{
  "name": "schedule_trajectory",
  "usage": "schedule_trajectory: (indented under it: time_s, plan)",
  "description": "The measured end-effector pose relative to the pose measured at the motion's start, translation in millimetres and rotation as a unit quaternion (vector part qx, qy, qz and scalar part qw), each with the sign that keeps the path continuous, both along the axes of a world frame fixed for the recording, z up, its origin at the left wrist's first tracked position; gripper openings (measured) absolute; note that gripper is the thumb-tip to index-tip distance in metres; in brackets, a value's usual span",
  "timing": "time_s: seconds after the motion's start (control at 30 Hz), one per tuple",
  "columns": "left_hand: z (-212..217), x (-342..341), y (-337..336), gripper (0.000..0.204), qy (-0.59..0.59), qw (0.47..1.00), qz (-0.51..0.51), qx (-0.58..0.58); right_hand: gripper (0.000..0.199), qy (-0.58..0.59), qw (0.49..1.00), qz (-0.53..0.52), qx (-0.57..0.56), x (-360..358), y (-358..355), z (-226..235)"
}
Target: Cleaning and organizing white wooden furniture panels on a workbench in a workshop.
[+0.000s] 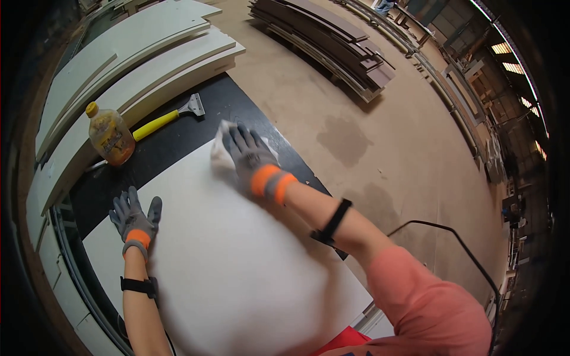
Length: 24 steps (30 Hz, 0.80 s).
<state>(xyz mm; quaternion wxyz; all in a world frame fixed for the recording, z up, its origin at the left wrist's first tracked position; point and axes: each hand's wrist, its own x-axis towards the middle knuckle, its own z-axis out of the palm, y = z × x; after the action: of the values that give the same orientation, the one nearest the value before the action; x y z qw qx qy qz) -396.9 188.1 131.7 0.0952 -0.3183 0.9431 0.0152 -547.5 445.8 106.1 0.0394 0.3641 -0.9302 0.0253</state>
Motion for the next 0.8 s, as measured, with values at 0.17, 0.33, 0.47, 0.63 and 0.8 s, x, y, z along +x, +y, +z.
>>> schedule_trajectory:
  time_s: [0.17, 0.33, 0.47, 0.63, 0.8]
  plan:
    - [12.1, -0.7, 2.1, 0.082, -0.004, 1.0, 0.011, -0.001, 0.083, -0.065, 0.997, 0.028, 0.015, 24.3, 17.4, 20.0]
    - [2.9, -8.7, 7.9, 0.082, 0.001, 1.0, -0.008, 0.021, 0.08, -0.051, 0.99, -0.127, -0.041, -28.5, -13.5, 9.4]
    - [7.9, 3.9, 3.2, 0.077, 0.017, 1.0, -0.012, 0.004, 0.079, -0.017, 0.999, -0.022, 0.036, 11.2, -26.5, 4.5]
    - [-6.4, 63.0, -65.1, 0.062, 0.266, 0.956, -0.04, 0.113, 0.08, -0.016, 0.997, -0.079, 0.02, 14.9, -51.6, 13.2]
    - [25.8, 259.0, -46.0, 0.06, 0.348, 0.927, 0.08, 0.113, 0.075, 0.066, 0.985, -0.145, -0.067, 38.3, -89.1, 0.6]
